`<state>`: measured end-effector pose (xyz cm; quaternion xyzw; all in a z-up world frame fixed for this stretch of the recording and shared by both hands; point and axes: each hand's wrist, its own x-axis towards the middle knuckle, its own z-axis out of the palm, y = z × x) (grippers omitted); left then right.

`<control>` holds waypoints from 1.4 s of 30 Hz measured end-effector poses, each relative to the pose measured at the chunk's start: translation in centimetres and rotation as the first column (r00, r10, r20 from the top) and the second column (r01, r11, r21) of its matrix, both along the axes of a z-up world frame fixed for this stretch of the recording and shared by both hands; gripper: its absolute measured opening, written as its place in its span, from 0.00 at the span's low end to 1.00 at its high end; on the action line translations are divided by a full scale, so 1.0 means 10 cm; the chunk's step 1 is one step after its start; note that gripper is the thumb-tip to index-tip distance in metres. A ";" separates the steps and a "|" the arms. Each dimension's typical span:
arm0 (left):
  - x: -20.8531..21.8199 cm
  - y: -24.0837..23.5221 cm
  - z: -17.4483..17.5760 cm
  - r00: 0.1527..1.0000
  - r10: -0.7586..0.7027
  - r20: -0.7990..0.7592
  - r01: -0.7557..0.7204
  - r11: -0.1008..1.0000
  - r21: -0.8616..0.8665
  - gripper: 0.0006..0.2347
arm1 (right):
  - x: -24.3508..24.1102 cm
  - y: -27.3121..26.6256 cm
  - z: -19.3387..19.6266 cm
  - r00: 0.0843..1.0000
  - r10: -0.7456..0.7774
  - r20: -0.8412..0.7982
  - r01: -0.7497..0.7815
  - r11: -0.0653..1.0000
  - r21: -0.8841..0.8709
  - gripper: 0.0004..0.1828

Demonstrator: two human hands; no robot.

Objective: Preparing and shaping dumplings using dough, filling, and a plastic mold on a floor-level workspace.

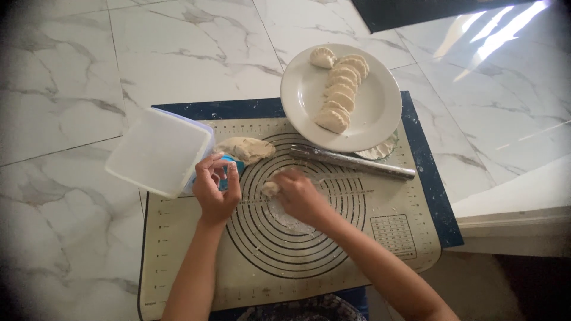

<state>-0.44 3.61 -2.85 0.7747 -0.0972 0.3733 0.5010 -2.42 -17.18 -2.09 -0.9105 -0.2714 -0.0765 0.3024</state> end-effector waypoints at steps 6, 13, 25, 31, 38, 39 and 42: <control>0.03 -0.04 0.00 1.000 -0.021 0.004 0.021 1.000 0.016 0.12 | -0.02 0.06 -0.12 0.999 0.037 0.024 -0.040 0.992 0.120 0.09; 0.00 -0.04 0.01 1.000 0.003 -0.031 -0.004 1.000 -0.014 0.11 | -0.20 0.03 -0.20 0.999 0.034 -0.031 -0.032 0.997 0.068 0.11; -0.04 -0.02 0.05 1.000 -0.009 0.014 0.009 1.000 -0.008 0.12 | -0.83 0.29 0.07 0.936 0.351 0.026 -0.351 0.926 0.137 0.06; -0.04 -0.05 0.06 0.996 -0.074 0.043 0.073 0.997 0.012 0.14 | -0.73 -0.01 -0.08 0.959 0.284 0.004 -0.269 0.901 0.341 0.05; -0.15 -0.23 0.17 0.985 -0.129 0.118 0.117 0.988 0.102 0.12 | -0.64 -0.72 -0.13 0.975 -0.222 0.007 0.221 0.971 0.092 0.14; -0.17 -0.26 0.22 0.973 -0.139 0.184 0.104 0.976 0.191 0.08 | -0.66 -0.73 -0.19 0.970 -0.243 0.029 0.240 0.967 0.083 0.14; -0.17 -0.35 0.06 0.965 -0.245 0.093 0.216 0.945 0.247 0.10 | -0.70 -0.66 -0.21 0.958 -0.286 0.025 0.280 0.950 0.137 0.13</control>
